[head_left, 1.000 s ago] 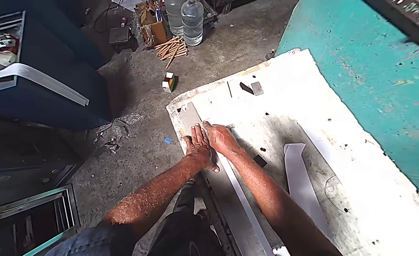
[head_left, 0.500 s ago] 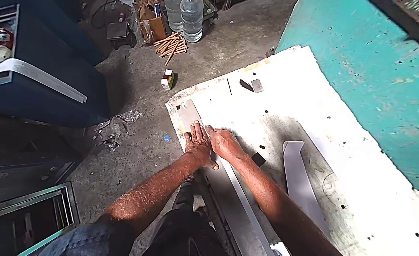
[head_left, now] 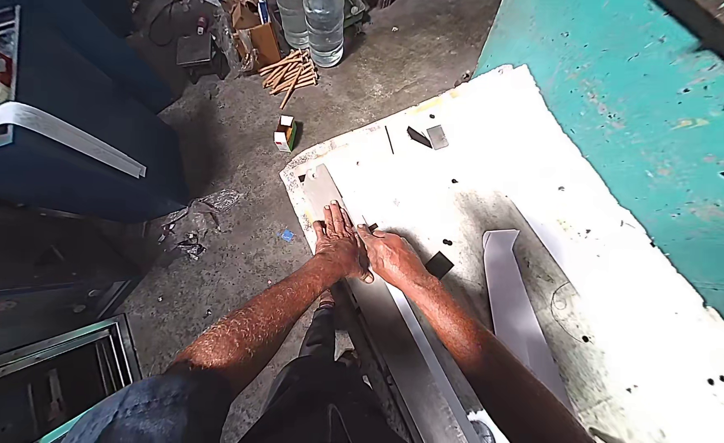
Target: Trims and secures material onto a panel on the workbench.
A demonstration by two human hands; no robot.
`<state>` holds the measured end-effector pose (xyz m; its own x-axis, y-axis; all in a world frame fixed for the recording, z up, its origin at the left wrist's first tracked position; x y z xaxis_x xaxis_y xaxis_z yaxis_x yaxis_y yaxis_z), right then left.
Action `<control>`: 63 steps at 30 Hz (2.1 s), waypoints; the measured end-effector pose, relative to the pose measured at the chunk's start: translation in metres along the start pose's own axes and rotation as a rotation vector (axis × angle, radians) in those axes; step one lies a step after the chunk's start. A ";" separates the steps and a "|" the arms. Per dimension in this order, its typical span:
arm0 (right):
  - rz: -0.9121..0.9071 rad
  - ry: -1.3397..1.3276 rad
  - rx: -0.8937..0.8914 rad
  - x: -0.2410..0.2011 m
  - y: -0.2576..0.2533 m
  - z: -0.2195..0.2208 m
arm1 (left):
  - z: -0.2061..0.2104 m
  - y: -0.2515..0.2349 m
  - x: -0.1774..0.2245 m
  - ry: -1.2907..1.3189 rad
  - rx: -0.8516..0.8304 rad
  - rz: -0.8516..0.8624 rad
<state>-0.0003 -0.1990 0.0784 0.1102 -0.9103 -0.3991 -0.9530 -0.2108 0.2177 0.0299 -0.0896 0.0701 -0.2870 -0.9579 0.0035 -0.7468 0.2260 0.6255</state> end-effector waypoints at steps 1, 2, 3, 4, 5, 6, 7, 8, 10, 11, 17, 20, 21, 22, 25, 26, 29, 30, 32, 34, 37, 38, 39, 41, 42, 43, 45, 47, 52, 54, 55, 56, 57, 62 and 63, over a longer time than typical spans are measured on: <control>-0.006 -0.003 -0.009 0.001 0.004 -0.001 | 0.000 -0.001 0.000 -0.003 0.004 -0.001; -0.007 0.000 -0.021 0.002 0.008 -0.001 | 0.001 -0.002 0.000 -0.001 0.011 -0.003; -0.003 -0.001 -0.032 0.002 0.012 -0.001 | 0.002 -0.001 0.001 0.003 0.016 -0.003; 0.000 -0.001 -0.042 0.003 0.017 -0.001 | 0.001 -0.001 0.001 0.007 0.012 -0.007; 0.001 0.000 -0.053 0.003 0.020 -0.001 | 0.000 -0.001 0.001 0.003 0.007 -0.014; 0.004 0.000 -0.066 0.004 0.024 -0.001 | -0.001 -0.001 0.001 0.001 0.008 -0.021; 0.007 0.001 -0.079 0.004 0.029 -0.001 | -0.001 -0.001 0.001 -0.002 0.012 -0.026; 0.006 -0.003 -0.080 0.005 0.033 0.000 | 0.000 -0.002 0.001 -0.002 0.016 -0.032; -0.003 -0.014 -0.061 0.008 0.044 0.002 | 0.003 -0.003 0.000 -0.009 0.023 -0.036; 0.001 -0.019 -0.058 0.009 0.050 0.003 | 0.004 -0.004 0.000 -0.014 0.026 -0.039; 0.000 -0.036 -0.056 0.016 0.086 0.005 | 0.007 -0.006 0.000 -0.021 0.053 -0.051; -0.055 -0.024 0.047 0.021 0.107 0.010 | 0.009 -0.006 -0.001 -0.022 0.072 -0.059; -0.072 -0.030 0.088 0.022 0.115 0.011 | 0.010 -0.007 0.000 -0.031 0.082 -0.055; -0.083 -0.034 0.116 0.024 0.123 0.012 | 0.011 -0.008 0.000 -0.038 0.091 -0.057; -0.103 -0.049 0.153 0.027 0.146 0.013 | 0.010 -0.008 0.001 -0.037 0.085 -0.063; -0.106 -0.058 0.150 0.028 0.152 0.014 | 0.010 -0.007 0.002 -0.043 0.081 -0.063; -0.109 -0.054 0.123 0.030 0.160 0.015 | 0.011 -0.007 0.002 -0.062 0.084 -0.056; -0.098 -0.043 0.110 0.030 0.160 0.015 | 0.011 -0.007 0.002 -0.064 0.086 -0.055; -0.042 -0.023 0.122 0.032 0.163 0.011 | 0.008 -0.006 0.003 -0.053 0.085 -0.063; 0.029 -0.026 0.272 0.028 0.182 0.006 | 0.006 -0.005 0.003 -0.047 0.068 -0.071; 0.092 -0.107 0.369 0.016 0.247 0.007 | 0.005 -0.004 0.005 -0.069 0.047 -0.080; 0.143 -0.108 0.340 0.014 0.273 0.012 | 0.003 -0.005 0.005 -0.078 0.054 -0.081; 0.195 -0.091 0.301 0.011 0.300 0.020 | 0.004 -0.005 0.005 -0.076 0.056 -0.084; 0.313 -0.085 0.167 0.007 0.346 0.029 | 0.001 -0.003 0.006 -0.074 0.058 -0.085; 0.392 -0.138 0.051 0.003 0.362 0.027 | -0.002 0.000 0.007 -0.084 0.051 -0.087; 0.452 -0.165 -0.047 0.000 0.374 0.026 | -0.003 0.001 0.007 -0.089 0.052 -0.095; 0.514 -0.151 -0.162 -0.003 0.388 0.026 | -0.001 0.000 0.007 -0.086 0.068 -0.107; 0.452 -0.053 -0.078 -0.001 0.400 0.039 | 0.000 0.000 0.008 -0.095 0.086 -0.119; 0.339 0.082 0.118 0.005 0.406 0.060 | -0.003 0.006 0.010 -0.097 0.100 -0.116; 0.339 0.081 0.117 0.008 0.405 0.060 | -0.001 0.003 0.009 -0.106 0.118 -0.121; 0.333 0.089 0.129 0.008 0.404 0.060 | -0.001 0.001 0.008 -0.110 0.121 -0.128; 0.329 0.101 0.139 0.008 0.404 0.061 | 0.001 -0.001 0.007 -0.115 0.125 -0.130; 0.326 0.114 0.147 0.009 0.401 0.060 | -0.002 -0.004 0.007 -0.115 0.135 -0.129; 0.349 0.106 0.049 0.008 0.399 0.057 | 0.008 0.012 0.010 -0.077 0.153 -0.096; 0.343 0.115 0.047 0.007 0.399 0.056 | 0.017 0.024 0.016 -0.054 0.150 -0.075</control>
<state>-0.3955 -0.2697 0.1120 -0.1893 -0.9599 -0.2068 -0.9519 0.1277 0.2787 -0.0024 -0.0968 0.0720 -0.2564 -0.9630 -0.0833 -0.8471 0.1824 0.4991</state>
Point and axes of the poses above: each hand's wrist, its own y-axis away from the middle knuckle, its own z-axis out of the palm, x = y × z, the point moved 5 cm from there along -y, towards the middle knuckle, and after that the axes turned 7 degrees about x, right-handed, at the moved point
